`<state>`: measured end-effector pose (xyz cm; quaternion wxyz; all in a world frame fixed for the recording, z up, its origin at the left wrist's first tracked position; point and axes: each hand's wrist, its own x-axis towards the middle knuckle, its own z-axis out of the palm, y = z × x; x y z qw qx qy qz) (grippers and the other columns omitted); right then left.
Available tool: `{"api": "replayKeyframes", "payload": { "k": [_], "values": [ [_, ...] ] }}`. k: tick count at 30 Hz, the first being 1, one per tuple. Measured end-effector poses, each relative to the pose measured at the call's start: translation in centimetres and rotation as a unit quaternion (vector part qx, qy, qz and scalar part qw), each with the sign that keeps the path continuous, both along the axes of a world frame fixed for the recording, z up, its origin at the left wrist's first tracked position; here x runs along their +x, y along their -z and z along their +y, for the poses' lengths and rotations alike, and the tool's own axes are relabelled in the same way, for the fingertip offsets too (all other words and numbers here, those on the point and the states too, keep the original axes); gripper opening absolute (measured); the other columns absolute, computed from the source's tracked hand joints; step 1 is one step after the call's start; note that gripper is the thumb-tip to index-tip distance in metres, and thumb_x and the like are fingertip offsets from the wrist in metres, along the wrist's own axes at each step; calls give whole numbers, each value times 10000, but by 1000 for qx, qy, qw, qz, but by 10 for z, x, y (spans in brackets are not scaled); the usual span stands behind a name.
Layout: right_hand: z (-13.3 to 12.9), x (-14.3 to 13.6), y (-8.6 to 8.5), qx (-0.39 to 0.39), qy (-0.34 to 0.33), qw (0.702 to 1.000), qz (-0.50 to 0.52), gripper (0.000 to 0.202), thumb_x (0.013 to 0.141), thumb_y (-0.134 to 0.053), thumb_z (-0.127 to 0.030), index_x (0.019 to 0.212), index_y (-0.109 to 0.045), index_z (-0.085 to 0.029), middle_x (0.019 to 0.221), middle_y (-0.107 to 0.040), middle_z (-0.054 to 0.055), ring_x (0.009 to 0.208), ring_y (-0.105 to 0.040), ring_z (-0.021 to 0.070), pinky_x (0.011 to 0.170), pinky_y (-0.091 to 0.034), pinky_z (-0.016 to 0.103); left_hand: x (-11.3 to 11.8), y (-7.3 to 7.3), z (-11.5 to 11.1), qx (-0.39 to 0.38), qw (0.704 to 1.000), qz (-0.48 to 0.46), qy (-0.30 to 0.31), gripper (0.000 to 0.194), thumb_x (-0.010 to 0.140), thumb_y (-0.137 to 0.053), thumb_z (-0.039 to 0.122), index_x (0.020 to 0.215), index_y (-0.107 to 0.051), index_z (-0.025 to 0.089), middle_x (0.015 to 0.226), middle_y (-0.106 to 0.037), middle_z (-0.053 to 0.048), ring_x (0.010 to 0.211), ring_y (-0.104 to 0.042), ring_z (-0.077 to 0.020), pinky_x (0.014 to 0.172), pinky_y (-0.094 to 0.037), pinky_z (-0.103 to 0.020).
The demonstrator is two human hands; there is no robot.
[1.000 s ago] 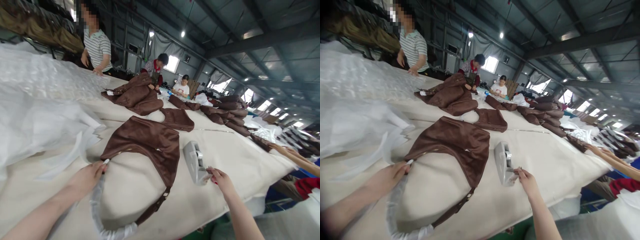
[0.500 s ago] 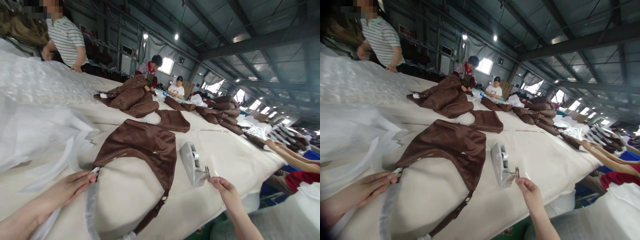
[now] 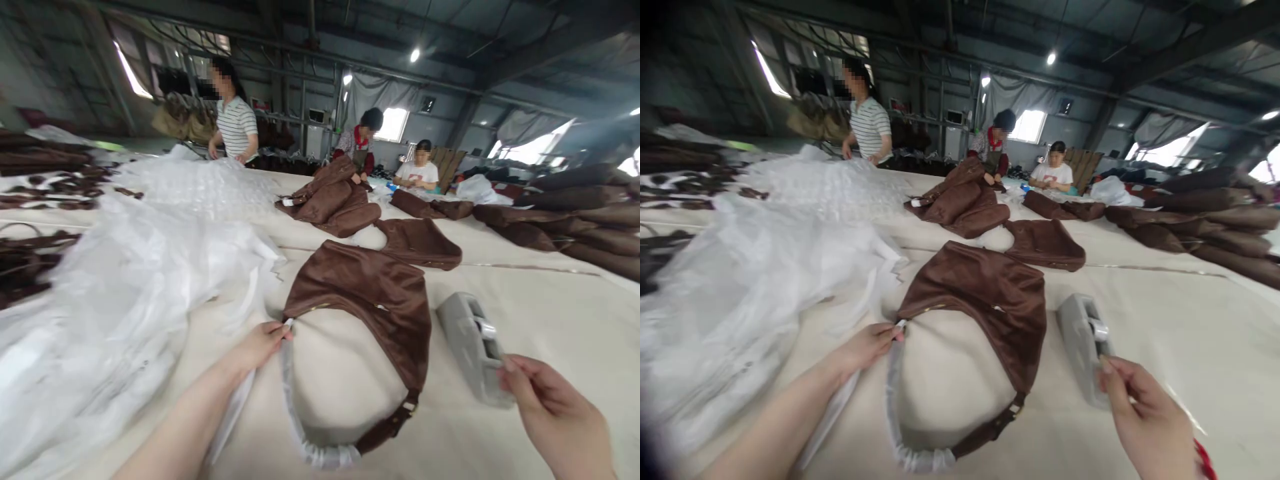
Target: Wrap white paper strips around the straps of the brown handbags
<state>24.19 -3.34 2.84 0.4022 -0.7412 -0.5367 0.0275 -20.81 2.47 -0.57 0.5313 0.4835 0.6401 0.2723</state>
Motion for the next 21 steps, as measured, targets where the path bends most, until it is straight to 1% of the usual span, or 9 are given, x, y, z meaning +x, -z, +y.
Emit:
{"api": "replayKeyframes", "payload": {
  "k": [2, 5, 7, 10, 12, 13, 16, 18, 21],
  "values": [
    [26, -59, -14, -27, -119, 987, 109, 356, 733, -587, -536, 869, -659, -215, 713, -692, 55, 641, -649, 207, 613, -508, 295, 1, 3, 0, 22, 1000, 20, -6, 465, 740, -470, 617, 770, -554, 161, 436, -228, 104, 410, -211, -72, 441, -139, -216],
    [60, -160, -27, -65, -302, 923, 231, 316, 780, -578, -504, 836, -638, -199, 676, -653, 31, 595, -597, 156, 593, -483, 261, 0, 9, 0, 42, 998, 41, -4, 428, 801, -425, 564, 727, -554, 163, 442, -261, 87, 427, -241, -81, 452, -188, -219],
    [75, -220, -24, -101, -391, 867, 291, 291, 787, -585, -477, 775, -620, -188, 636, -625, 10, 558, -557, 127, 564, -455, 242, -2, 11, -1, 59, 996, 60, 4, 390, 835, -405, 500, 722, -567, 164, 454, -291, 74, 441, -274, -89, 464, -222, -222],
    [88, -281, -2, -179, -448, 789, 381, 299, 750, -624, -466, 703, -591, -173, 608, -601, -1, 512, -517, 101, 511, -410, 223, -4, 12, -1, 95, 988, 117, 29, 316, 858, -388, 369, 744, -598, 163, 512, -424, 38, 496, -377, -111, 508, -297, -227],
    [93, -301, 19, -212, -454, 754, 424, 315, 718, -652, -471, 672, -569, -171, 567, -573, -16, 480, -484, 89, 482, -376, 214, -4, 11, 0, 116, 977, 169, 51, 302, 857, -371, 306, 757, -616, 160, 610, -547, -4, 570, -465, -134, 559, -347, -236],
    [95, -306, 30, -221, -455, 744, 437, 324, 708, -660, -476, 661, -561, -171, 543, -554, -26, 464, -463, 83, 469, -357, 210, -4, 10, 0, 123, 972, 193, 60, 310, 856, -358, 287, 763, -624, 158, 664, -595, -26, 611, -503, -148, 584, -367, -243],
    [97, -309, 54, -240, -458, 733, 442, 333, 699, -668, -482, 662, -564, -169, 501, -509, -45, 444, -413, 74, 446, -316, 203, -3, 9, 1, 133, 962, 226, 78, 336, 858, -330, 266, 795, -640, 154, 784, -664, -72, 710, -581, -181, 643, -408, -261],
    [97, -307, 63, -252, -463, 732, 432, 324, 713, -657, -481, 686, -580, -167, 498, -505, -48, 444, -406, 74, 443, -307, 201, -2, 8, 1, 141, 962, 219, 83, 325, 852, -338, 262, 822, -644, 155, 836, -680, -81, 753, -604, -189, 678, -427, -266],
    [97, -306, 66, -269, -462, 733, 421, 311, 731, -636, -474, 695, -580, -171, 500, -507, -51, 436, -405, 72, 437, -299, 200, -3, 8, 2, 146, 964, 202, 93, 302, 832, -353, 246, 829, -643, 160, 843, -681, -71, 763, -608, -185, 692, -436, -262]
  ]
}}
